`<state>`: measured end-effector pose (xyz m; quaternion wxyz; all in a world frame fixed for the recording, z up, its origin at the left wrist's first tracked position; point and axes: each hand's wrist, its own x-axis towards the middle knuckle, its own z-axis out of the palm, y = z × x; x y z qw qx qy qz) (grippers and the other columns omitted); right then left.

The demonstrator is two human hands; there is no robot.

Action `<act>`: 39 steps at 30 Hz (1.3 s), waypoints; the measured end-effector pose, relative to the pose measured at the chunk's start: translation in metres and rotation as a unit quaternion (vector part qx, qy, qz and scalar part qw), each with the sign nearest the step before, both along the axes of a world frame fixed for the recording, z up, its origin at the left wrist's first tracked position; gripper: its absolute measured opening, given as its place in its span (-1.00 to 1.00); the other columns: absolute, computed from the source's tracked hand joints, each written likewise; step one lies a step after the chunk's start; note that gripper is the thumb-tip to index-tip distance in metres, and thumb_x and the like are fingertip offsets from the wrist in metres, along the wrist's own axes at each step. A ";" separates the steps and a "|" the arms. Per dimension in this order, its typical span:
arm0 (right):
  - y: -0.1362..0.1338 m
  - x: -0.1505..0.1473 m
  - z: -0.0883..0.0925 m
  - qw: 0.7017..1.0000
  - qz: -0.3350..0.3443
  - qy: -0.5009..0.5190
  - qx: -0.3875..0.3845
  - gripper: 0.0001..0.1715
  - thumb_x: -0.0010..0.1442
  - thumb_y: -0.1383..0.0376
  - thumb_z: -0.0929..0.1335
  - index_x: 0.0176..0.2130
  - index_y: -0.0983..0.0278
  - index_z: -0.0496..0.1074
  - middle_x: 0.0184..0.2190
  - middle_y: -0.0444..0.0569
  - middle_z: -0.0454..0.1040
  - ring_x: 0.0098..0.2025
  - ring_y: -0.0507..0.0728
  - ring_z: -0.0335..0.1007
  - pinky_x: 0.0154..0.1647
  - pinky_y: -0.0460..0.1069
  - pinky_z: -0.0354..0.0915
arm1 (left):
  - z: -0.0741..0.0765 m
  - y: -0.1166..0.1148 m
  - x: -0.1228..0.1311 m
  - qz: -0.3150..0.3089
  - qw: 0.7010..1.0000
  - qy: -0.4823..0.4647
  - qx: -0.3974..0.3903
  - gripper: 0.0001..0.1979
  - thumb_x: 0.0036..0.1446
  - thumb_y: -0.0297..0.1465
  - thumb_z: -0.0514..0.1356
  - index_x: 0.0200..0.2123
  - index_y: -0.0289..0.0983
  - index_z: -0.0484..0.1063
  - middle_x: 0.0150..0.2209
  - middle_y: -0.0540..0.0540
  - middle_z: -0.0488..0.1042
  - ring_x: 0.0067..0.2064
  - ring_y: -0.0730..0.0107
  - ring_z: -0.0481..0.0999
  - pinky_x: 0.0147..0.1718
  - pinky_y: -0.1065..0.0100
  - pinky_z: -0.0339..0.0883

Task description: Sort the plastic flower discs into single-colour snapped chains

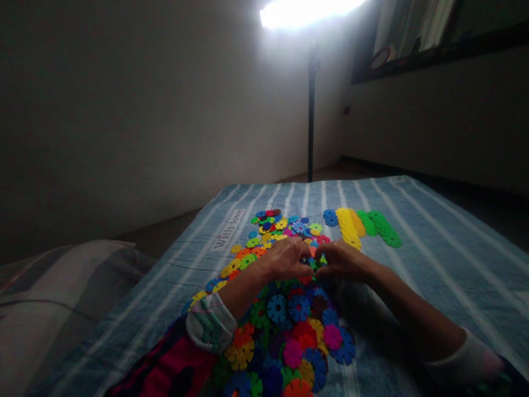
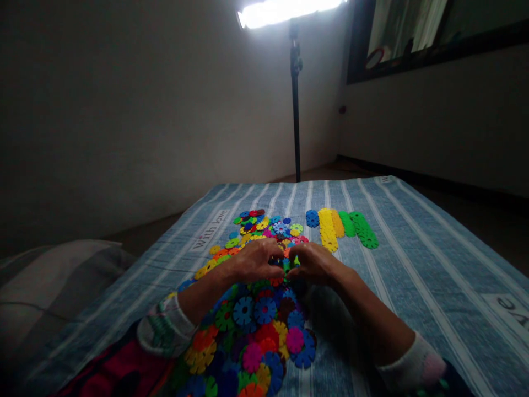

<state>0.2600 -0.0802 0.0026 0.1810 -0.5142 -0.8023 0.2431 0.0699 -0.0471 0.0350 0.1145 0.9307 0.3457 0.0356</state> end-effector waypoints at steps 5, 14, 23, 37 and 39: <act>0.002 -0.003 -0.004 1.000 -0.006 0.003 0.011 -0.73 -0.10 0.27 0.48 -0.32 0.26 0.48 -0.57 -0.22 0.28 -0.50 -0.02 0.12 -0.50 -0.12 -0.03 | -0.006 0.001 0.003 -0.021 1.000 0.008 0.005 -0.82 -0.07 -0.27 0.26 -0.40 -0.24 0.52 -0.40 -0.05 0.44 -0.31 0.34 0.39 -0.40 0.42 0.14; 0.000 -0.001 0.001 0.931 -0.001 0.294 -0.217 -0.78 -0.10 0.23 0.40 -0.55 0.29 0.30 -0.70 -0.25 0.26 -0.66 -0.06 0.15 -0.64 -0.14 0.05 | 0.001 0.000 0.003 -0.046 0.998 0.007 -0.034 -0.90 -0.08 -0.37 0.25 -0.53 -0.29 0.49 -0.49 0.00 0.35 -0.40 0.45 0.31 -0.44 0.45 0.08; -0.002 0.094 0.043 0.953 -0.191 0.208 -0.106 -0.80 -0.05 0.22 0.41 -0.52 0.31 0.39 -0.75 -0.20 0.30 -0.73 -0.08 0.11 -0.71 -0.14 0.01 | 0.001 0.005 -0.003 -0.052 0.997 -0.032 -0.040 -0.90 -0.13 -0.46 0.20 -0.63 -0.31 0.41 -0.52 0.01 0.33 -0.40 0.47 0.29 -0.43 0.43 0.07; 0.000 0.153 0.023 0.939 -0.334 -0.018 -0.085 -0.88 0.02 0.42 0.33 -0.52 0.31 0.42 -0.77 -0.16 0.34 -0.71 -0.01 0.26 -0.68 -0.14 0.14 | 0.001 0.009 -0.013 0.019 1.000 -0.025 0.001 -0.94 -0.15 -0.47 0.16 -0.53 -0.28 0.44 -0.47 -0.02 0.40 -0.38 0.41 0.35 -0.40 0.41 0.11; 0.002 0.153 0.021 0.941 -0.329 -0.030 -0.076 -0.90 0.03 0.42 0.34 -0.49 0.32 0.45 -0.76 -0.16 0.36 -0.70 -0.01 0.30 -0.66 -0.14 0.16 | 0.003 0.007 -0.016 0.032 0.999 -0.022 0.003 -0.93 -0.15 -0.47 0.16 -0.51 -0.28 0.45 -0.47 -0.02 0.41 -0.38 0.41 0.36 -0.39 0.41 0.12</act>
